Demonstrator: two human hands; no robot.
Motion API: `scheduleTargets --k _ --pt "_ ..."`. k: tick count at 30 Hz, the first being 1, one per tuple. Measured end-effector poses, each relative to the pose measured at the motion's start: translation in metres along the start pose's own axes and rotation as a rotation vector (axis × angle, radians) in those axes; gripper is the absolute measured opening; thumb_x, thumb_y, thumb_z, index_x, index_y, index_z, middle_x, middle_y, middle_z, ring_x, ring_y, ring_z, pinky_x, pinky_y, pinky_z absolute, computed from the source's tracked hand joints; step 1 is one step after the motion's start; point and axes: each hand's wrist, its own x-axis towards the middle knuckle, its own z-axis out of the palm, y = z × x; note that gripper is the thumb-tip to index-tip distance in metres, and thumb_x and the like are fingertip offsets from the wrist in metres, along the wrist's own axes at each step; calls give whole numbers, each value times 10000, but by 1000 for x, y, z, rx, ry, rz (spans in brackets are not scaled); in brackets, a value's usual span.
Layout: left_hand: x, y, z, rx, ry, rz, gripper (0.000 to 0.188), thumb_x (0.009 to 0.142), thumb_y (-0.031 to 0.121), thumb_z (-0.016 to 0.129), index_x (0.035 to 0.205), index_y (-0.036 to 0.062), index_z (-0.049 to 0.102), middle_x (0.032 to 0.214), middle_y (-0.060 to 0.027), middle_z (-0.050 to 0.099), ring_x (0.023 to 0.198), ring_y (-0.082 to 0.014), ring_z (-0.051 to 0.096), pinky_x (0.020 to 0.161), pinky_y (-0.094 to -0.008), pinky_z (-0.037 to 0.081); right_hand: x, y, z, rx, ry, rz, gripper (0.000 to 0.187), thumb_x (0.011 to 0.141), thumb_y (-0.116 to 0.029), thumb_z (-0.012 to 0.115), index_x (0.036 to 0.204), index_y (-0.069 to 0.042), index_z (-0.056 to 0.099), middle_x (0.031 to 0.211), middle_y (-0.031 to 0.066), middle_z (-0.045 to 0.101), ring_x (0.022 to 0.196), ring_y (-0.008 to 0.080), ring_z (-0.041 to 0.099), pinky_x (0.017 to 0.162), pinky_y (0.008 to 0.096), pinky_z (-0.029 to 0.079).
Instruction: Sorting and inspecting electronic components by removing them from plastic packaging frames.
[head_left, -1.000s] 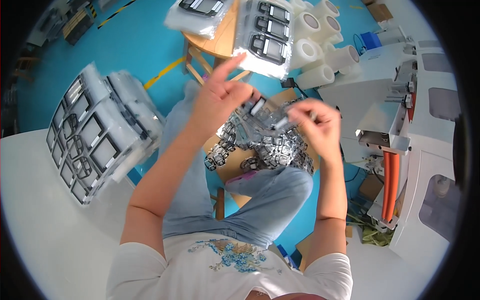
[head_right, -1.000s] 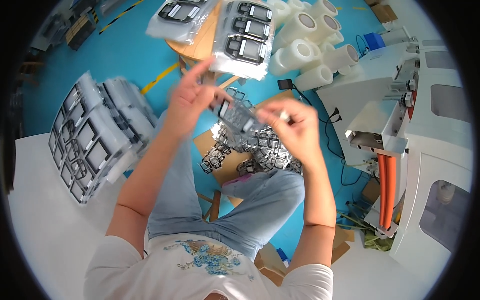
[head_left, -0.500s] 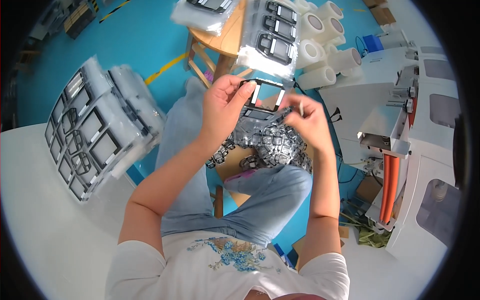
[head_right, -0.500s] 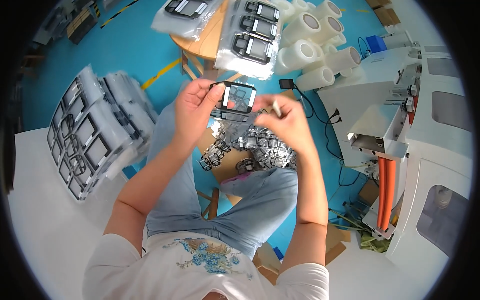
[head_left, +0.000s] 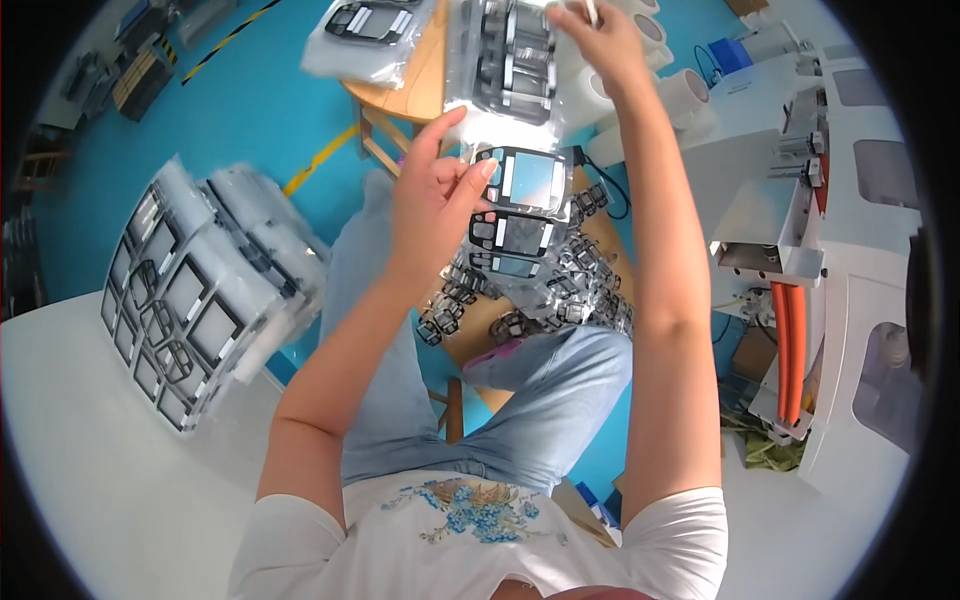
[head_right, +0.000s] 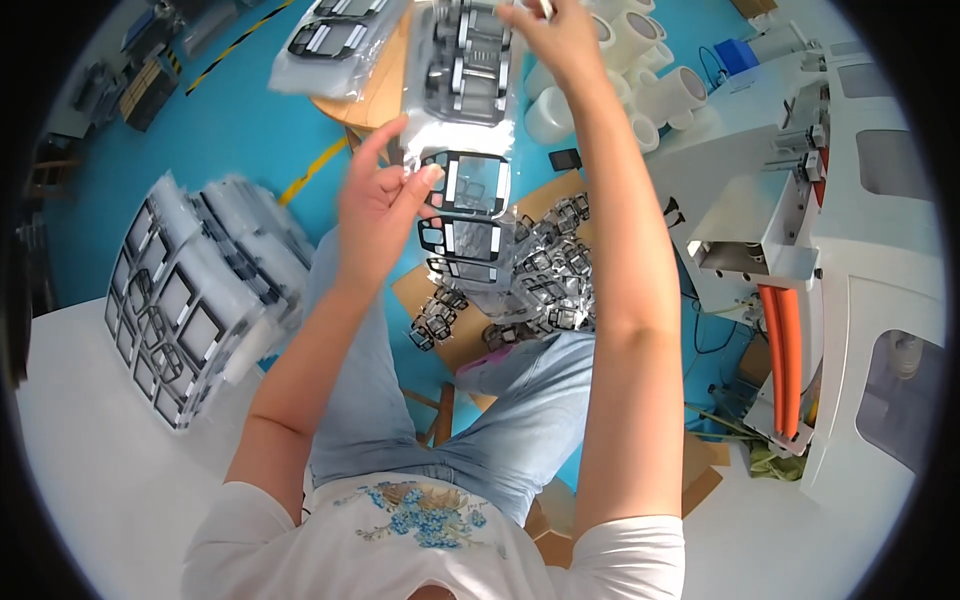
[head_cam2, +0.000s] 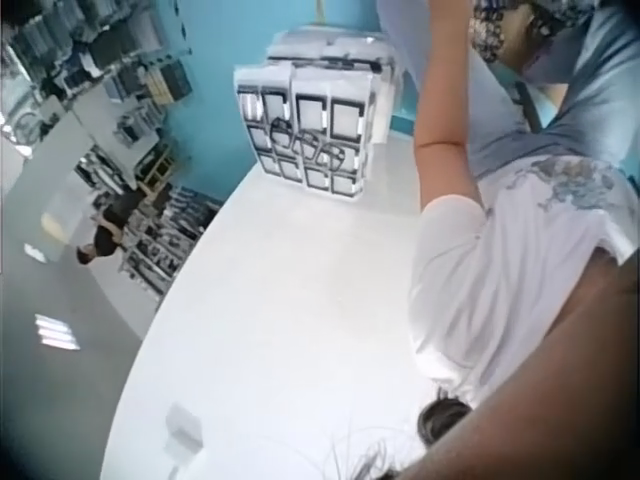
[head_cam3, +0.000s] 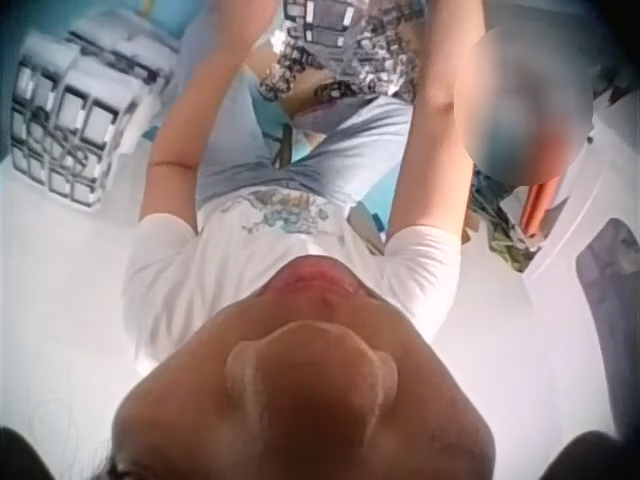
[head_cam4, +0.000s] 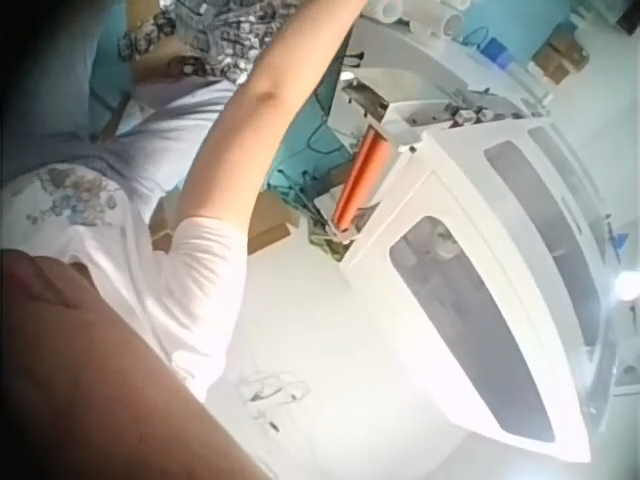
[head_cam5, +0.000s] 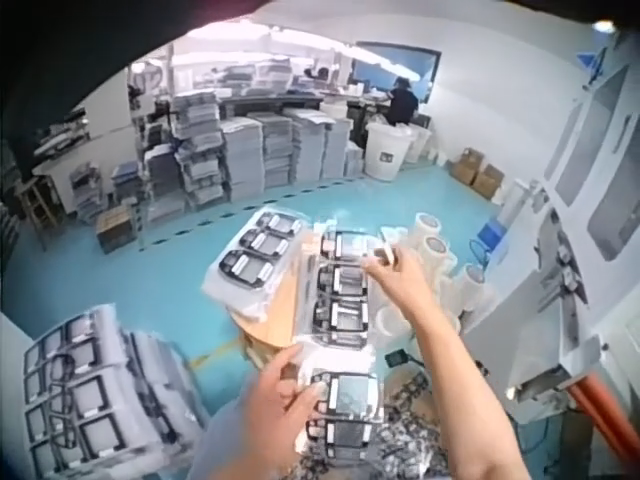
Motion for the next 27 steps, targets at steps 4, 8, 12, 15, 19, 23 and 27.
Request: scheduleTargets --k 4,8,12,15,19,23,27 --pt "7 -3 -14 125 -134 -122 639 951 33 604 1510 48 295 769 -33 624 742 -78 605 618 -249 563 -58 -19 -21 177 -93 138 386 949 -359 651 1130 -18 670 731 -73 475 643 22 385 562 208 310" --pt "17 0 -22 198 -231 -148 696 950 38 597 1547 80 241 740 -9 586 735 -64 578 637 -252 570 -116 -29 -47 44 -162 20 289 999 -250 579 1115 -16 703 841 54 605 738 127 534 678 278 443" --pt "33 4 -32 385 -358 -174 757 935 29 602 1569 120 200 721 -6 587 687 -53 570 646 -252 571 -137 -42 -48 -156 -204 -229 189 879 -34 676 1060 -56 724 791 93 586 693 207 565 643 311 457" --pt "37 11 -34 378 -419 -198 796 916 18 619 1574 129 185 700 -6 596 668 -54 575 648 -254 570 -136 -39 -37 -218 -250 -384 180 825 -49 704 998 -89 733 775 79 592 663 263 585 600 353 471" --pt "43 11 -33 267 -459 -265 841 895 8 640 1581 148 174 679 -7 626 644 -52 584 640 -238 538 -130 -38 -16 -163 -273 -507 188 811 -84 705 992 -126 736 775 57 594 707 259 612 596 373 479" --pt "43 13 -30 197 -452 -310 858 882 5 652 1582 161 183 702 -11 648 641 -47 583 619 -224 505 -128 -39 -3 -327 -288 -683 220 720 -73 660 930 -103 718 772 46 583 743 241 616 621 375 483" --pt "43 13 -38 332 -458 -244 856 873 -1 651 1581 166 198 705 -11 647 662 -39 587 612 -225 489 -136 -59 -36 -748 -288 -611 105 711 -86 602 800 -69 656 763 58 576 761 247 621 664 381 471"
